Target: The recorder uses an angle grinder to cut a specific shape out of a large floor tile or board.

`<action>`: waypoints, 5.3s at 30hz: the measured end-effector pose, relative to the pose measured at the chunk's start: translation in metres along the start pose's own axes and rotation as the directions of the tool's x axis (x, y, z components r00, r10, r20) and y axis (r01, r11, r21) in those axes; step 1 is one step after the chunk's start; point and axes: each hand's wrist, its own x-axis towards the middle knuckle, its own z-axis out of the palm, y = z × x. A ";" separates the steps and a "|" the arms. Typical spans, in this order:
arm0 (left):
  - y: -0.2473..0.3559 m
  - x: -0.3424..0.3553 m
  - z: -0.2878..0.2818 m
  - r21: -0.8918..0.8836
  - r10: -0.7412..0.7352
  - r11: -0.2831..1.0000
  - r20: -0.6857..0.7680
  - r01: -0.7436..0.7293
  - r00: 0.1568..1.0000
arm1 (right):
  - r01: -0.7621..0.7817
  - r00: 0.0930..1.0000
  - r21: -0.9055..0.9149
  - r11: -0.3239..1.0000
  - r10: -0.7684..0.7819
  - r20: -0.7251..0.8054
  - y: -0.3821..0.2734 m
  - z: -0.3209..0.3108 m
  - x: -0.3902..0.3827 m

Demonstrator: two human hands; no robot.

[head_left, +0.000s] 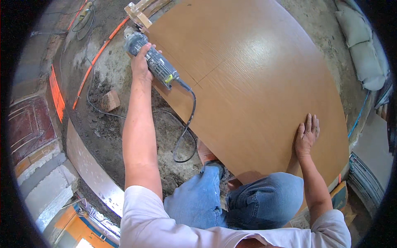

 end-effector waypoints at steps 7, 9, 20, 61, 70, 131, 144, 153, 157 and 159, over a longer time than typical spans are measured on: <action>-0.001 0.006 -0.006 -0.027 -0.044 0.999 0.030 0.045 0.999 | 0.026 1.000 -0.005 1.000 -0.026 -0.015 0.004 0.000 0.001; -0.001 0.003 -0.002 -0.043 -0.041 0.998 0.020 0.042 0.999 | 0.043 0.999 -0.003 0.999 -0.043 -0.022 0.005 0.001 0.002; 0.001 0.005 -0.002 -0.069 -0.058 0.996 -0.028 0.056 0.998 | 0.060 0.998 -0.026 0.998 -0.061 -0.009 0.007 0.002 0.002; 0.000 0.008 -0.002 -0.037 -0.062 0.997 -0.036 0.061 0.997 | 0.049 0.999 -0.039 0.998 -0.050 -0.007 0.004 0.000 0.002; 0.002 0.008 0.001 -0.026 -0.066 0.998 -0.045 0.065 0.997 | 0.048 0.998 -0.034 0.998 -0.049 -0.036 0.004 0.000 0.003; -0.002 -0.013 0.010 0.005 -0.116 0.993 -0.057 0.116 0.992 | 0.048 0.998 -0.027 0.998 -0.050 -0.044 0.004 0.001 0.007; -0.005 -0.022 0.013 0.012 -0.117 0.993 -0.057 0.118 0.991 | 0.048 0.997 -0.033 0.998 -0.050 -0.051 0.001 -0.001 0.007; -0.006 -0.028 0.015 0.017 -0.120 0.992 -0.080 0.122 0.990 | 0.054 0.998 -0.039 0.998 -0.056 -0.041 -0.001 -0.002 0.008; -0.006 -0.032 0.017 0.023 -0.121 0.992 -0.076 0.123 0.990 | 0.058 0.996 -0.042 0.997 -0.060 -0.059 0.000 0.000 0.008; -0.007 -0.034 0.018 0.031 -0.120 0.992 -0.079 0.123 0.990 | 0.056 0.996 -0.041 0.998 -0.058 -0.062 0.000 -0.001 0.007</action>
